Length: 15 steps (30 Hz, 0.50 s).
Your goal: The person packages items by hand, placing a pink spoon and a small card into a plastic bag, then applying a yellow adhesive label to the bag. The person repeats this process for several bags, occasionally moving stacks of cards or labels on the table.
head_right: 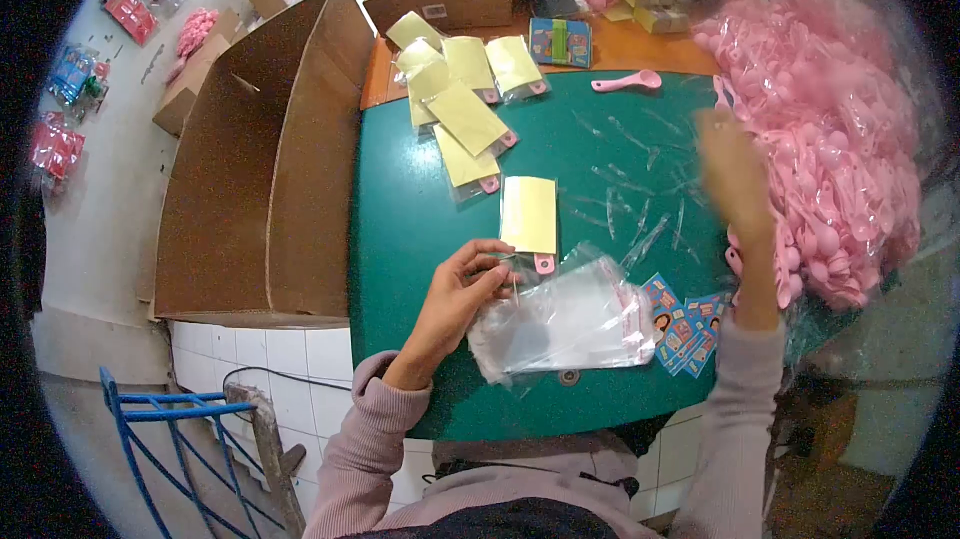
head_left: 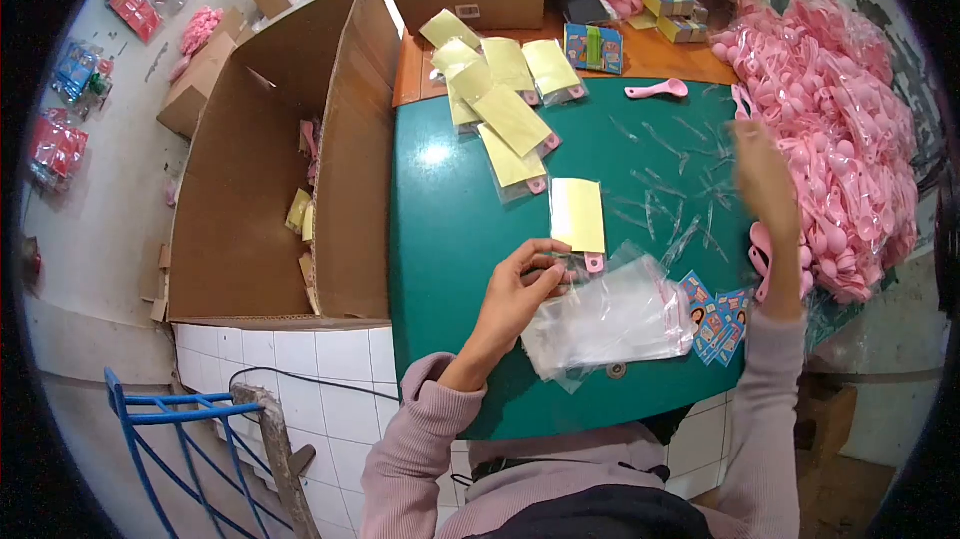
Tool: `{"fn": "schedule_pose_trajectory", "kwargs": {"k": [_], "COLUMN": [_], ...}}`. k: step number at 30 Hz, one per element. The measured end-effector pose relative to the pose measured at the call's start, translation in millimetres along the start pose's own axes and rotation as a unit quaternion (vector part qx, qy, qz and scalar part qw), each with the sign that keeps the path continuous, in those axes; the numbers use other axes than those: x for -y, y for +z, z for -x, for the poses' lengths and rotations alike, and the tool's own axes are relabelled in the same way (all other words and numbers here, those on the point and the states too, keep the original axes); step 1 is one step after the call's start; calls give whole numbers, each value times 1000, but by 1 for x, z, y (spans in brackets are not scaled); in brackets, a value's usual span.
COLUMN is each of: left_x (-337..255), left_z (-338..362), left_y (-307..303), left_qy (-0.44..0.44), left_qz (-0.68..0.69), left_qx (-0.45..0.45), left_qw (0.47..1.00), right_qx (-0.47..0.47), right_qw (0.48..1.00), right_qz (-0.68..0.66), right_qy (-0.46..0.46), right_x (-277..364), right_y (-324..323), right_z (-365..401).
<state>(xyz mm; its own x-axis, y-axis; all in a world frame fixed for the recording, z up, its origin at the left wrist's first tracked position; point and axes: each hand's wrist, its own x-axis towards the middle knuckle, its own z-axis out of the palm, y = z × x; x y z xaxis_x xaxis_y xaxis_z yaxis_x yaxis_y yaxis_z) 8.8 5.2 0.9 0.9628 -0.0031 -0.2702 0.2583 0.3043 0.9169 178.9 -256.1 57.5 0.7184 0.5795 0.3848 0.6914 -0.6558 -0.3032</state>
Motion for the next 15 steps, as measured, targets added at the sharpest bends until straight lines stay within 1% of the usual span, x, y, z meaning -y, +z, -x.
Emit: {"fn": "schedule_pose_trajectory", "kwargs": {"k": [1, 2, 3, 4, 5, 6, 8, 9, 10, 12, 13, 14, 15], "left_x": [1, 2, 3, 3, 3, 2, -4, -5, -6, -7, -8, -8, -7], "left_z": [0, 0, 0, 0, 1, 1, 3, 3, 3, 1, 2, 1, 1], "left_y": [0, 0, 0, 0, 0, 0, -3, -3, -3, -4, -1, 0, 1], "left_qy": [0, 8, 16, 16, 15, 13, 0, -12, -12, 75, 119, 118, 156], "left_qz": [1, 16, 29, 25, 35, 45, 49, 58, 60, -103, -232, -233, -284], "left_qx": [0, 18, 36, 38, 37, 35, 34, 36, 36, -9, -40, -42, -36], "left_qw": [1000, 1000, 999, 999, 999, 998, 998, 998, 997, 992, 965, 964, 945], "right_qx": [-22, 80, 177, 198, 175, 173, 61, 64, 65, 60, 60, 59, 59], "right_qw": [997, 993, 965, 957, 967, 967, 979, 960, 960, 950, 950, 943, 935], "right_qz": [62, -58, -178, -202, -180, -183, -194, -267, -266, -304, -305, -327, -349], "right_qy": [-39, -58, -75, -71, -28, -28, -1, 55, 56, 30, 29, 31, 33], "right_x": [17, 44, 73, 95, 113, 113, 109, 112, 109, 102, 100, 100, 99], "right_y": [6, 13, 21, 30, 37, 46, 65, 59, 59, 62, 63, 64, 65], "right_z": [7, 17, 27, 34, 41, 44, 47, 42, 42, 41, 42, 42, 42]}}
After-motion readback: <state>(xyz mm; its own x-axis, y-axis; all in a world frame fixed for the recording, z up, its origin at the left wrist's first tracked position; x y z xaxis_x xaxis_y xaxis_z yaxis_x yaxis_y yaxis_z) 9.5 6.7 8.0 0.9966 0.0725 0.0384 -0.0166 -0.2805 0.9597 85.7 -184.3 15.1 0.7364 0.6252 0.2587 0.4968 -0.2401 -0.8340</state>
